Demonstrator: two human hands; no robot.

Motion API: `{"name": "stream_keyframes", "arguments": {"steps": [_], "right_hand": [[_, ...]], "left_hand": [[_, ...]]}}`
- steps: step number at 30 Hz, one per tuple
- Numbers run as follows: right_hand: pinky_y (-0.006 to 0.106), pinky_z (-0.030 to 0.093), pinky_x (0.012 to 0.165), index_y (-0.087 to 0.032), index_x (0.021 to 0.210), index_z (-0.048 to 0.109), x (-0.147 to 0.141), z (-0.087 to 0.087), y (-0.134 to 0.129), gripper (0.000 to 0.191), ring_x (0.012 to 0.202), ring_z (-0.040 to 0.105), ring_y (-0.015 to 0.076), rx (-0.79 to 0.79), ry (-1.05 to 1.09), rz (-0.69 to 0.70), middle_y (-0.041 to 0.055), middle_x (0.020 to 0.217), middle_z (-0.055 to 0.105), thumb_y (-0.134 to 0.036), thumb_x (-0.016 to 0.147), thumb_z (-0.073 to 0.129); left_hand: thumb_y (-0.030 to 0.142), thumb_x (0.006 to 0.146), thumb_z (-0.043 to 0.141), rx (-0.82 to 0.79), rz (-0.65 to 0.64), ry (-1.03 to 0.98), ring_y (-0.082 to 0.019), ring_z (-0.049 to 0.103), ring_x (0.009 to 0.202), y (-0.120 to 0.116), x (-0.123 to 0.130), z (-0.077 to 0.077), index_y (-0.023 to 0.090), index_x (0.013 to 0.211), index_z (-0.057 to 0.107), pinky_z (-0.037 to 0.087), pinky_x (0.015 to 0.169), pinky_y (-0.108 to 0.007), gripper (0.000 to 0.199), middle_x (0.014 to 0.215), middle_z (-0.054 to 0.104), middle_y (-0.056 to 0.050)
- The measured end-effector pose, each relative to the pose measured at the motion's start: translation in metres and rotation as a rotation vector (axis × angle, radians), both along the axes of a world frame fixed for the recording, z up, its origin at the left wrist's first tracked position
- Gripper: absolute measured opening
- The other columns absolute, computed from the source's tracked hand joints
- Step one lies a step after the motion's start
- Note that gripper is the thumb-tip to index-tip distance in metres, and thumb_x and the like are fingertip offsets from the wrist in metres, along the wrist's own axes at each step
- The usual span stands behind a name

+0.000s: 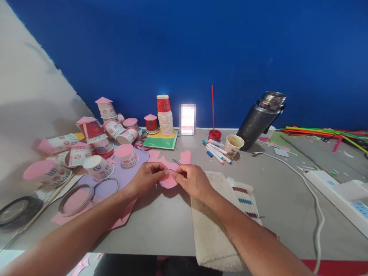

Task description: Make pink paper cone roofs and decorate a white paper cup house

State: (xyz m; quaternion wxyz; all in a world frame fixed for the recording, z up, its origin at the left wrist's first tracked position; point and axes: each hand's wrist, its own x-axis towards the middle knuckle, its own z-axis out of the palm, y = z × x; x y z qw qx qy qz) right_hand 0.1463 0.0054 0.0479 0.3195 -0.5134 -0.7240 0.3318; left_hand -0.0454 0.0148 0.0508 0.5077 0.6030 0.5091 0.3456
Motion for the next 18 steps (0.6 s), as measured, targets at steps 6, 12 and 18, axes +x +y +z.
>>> {"name": "stream_keyframes", "arguments": {"steps": [6, 12, 18], "right_hand": [[0.025, 0.031, 0.054, -0.02, 0.063, 0.059, 0.0003, 0.0015, -0.0001, 0.021, 0.055, 0.047, 0.0121, 0.003, -0.014, -0.021, -0.0019, 0.06, 0.059, -0.03, 0.082, 0.059], [0.025, 0.032, 0.054, -0.02, 0.064, 0.059, 0.0009, 0.0018, -0.0004, 0.021, 0.056, 0.048, 0.0123, 0.011, -0.009, -0.016, -0.0021, 0.06, 0.059, -0.029, 0.082, 0.058], [0.025, 0.033, 0.055, -0.02, 0.065, 0.06, 0.0005, 0.0005, -0.0005, 0.021, 0.057, 0.048, 0.0124, 0.015, -0.029, -0.01, -0.0018, 0.061, 0.06, -0.03, 0.083, 0.058]], "left_hand": [[0.027, 0.072, 0.064, -0.007, -0.041, -0.022, -0.01, 0.048, 0.056, -0.0009, 0.0, 0.0021, 0.016, 0.075, 0.065, 0.036, 0.052, -0.022, 0.012, 0.062, 0.056, 0.003], [0.025, 0.073, 0.063, -0.008, -0.058, 0.008, -0.011, 0.051, 0.06, -0.0014, 0.0003, 0.0028, 0.015, 0.079, 0.069, 0.038, 0.055, -0.023, 0.013, 0.067, 0.061, 0.001], [0.03, 0.073, 0.066, -0.02, -0.037, 0.018, -0.011, 0.05, 0.057, -0.0015, 0.0014, 0.0027, 0.014, 0.075, 0.068, 0.039, 0.055, -0.024, 0.016, 0.064, 0.06, 0.001]]}}
